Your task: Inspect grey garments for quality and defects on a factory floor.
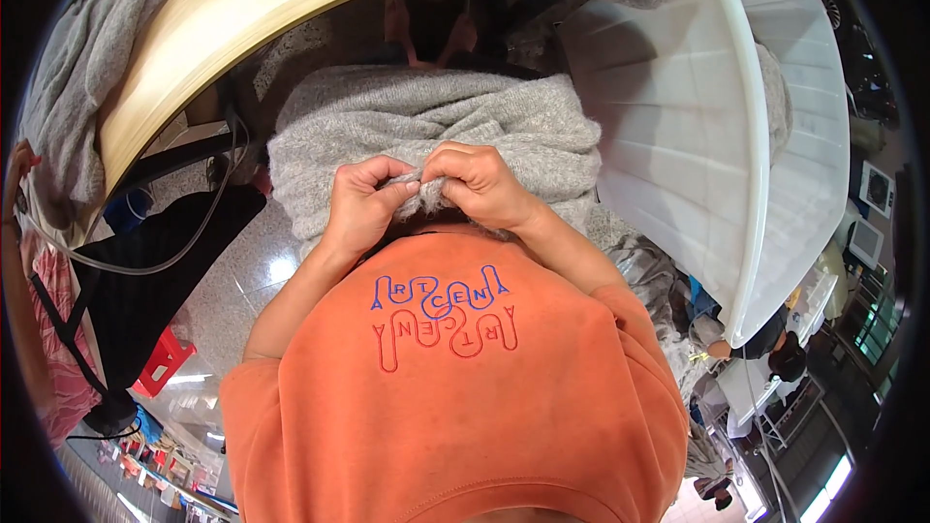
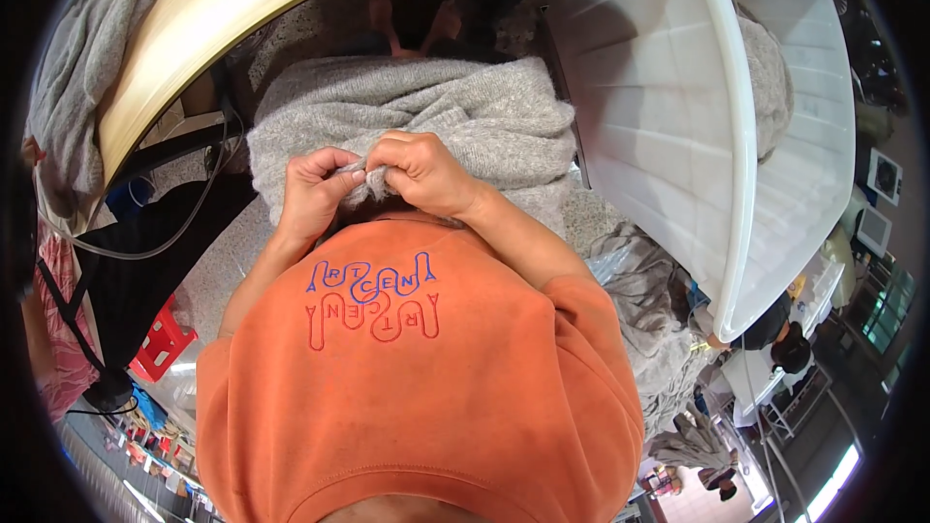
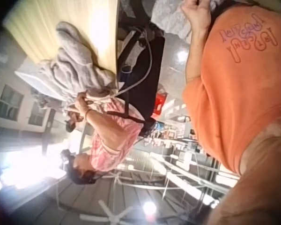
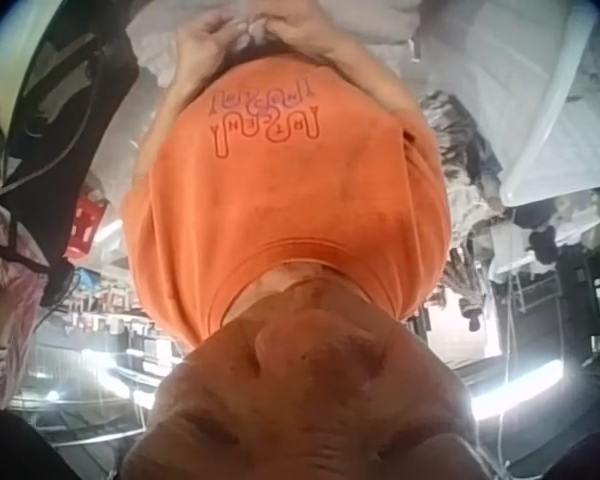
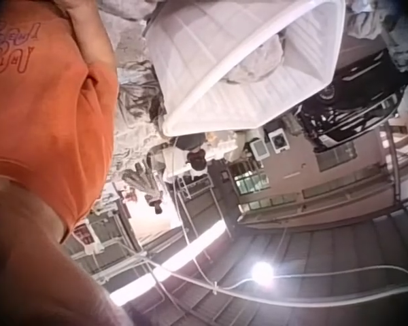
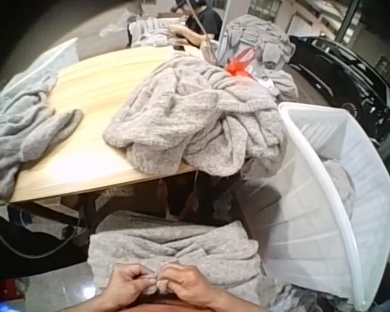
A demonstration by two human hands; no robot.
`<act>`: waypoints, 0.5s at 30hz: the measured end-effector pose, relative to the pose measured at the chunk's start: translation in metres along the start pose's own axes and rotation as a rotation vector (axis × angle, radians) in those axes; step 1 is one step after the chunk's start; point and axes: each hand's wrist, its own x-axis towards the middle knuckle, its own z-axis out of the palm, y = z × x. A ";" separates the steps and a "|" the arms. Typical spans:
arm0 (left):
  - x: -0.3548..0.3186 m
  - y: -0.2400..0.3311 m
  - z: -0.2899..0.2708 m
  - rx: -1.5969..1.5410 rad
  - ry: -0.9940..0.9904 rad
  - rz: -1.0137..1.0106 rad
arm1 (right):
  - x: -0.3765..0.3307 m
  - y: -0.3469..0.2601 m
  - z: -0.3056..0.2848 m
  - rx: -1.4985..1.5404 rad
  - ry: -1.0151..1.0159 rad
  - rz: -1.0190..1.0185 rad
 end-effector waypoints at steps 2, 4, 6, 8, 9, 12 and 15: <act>0.000 -0.001 0.000 0.066 0.012 0.028 | -0.002 -0.002 0.004 -0.034 0.068 0.100; 0.000 0.000 0.001 0.207 0.039 0.123 | -0.001 -0.002 0.007 -0.076 0.095 0.155; -0.001 0.002 0.002 0.425 0.082 0.277 | -0.001 0.000 0.010 -0.134 0.075 0.163; -0.002 0.004 0.004 0.505 0.103 0.353 | -0.002 0.001 0.011 -0.203 0.063 0.169; -0.002 0.005 0.005 0.544 0.110 0.389 | -0.004 0.002 0.011 -0.244 0.062 0.172; -0.003 0.006 0.008 0.565 0.149 0.467 | -0.006 0.002 0.016 -0.345 0.137 0.082; -0.003 0.005 0.010 0.657 0.172 0.588 | -0.006 0.001 0.020 -0.372 0.179 0.089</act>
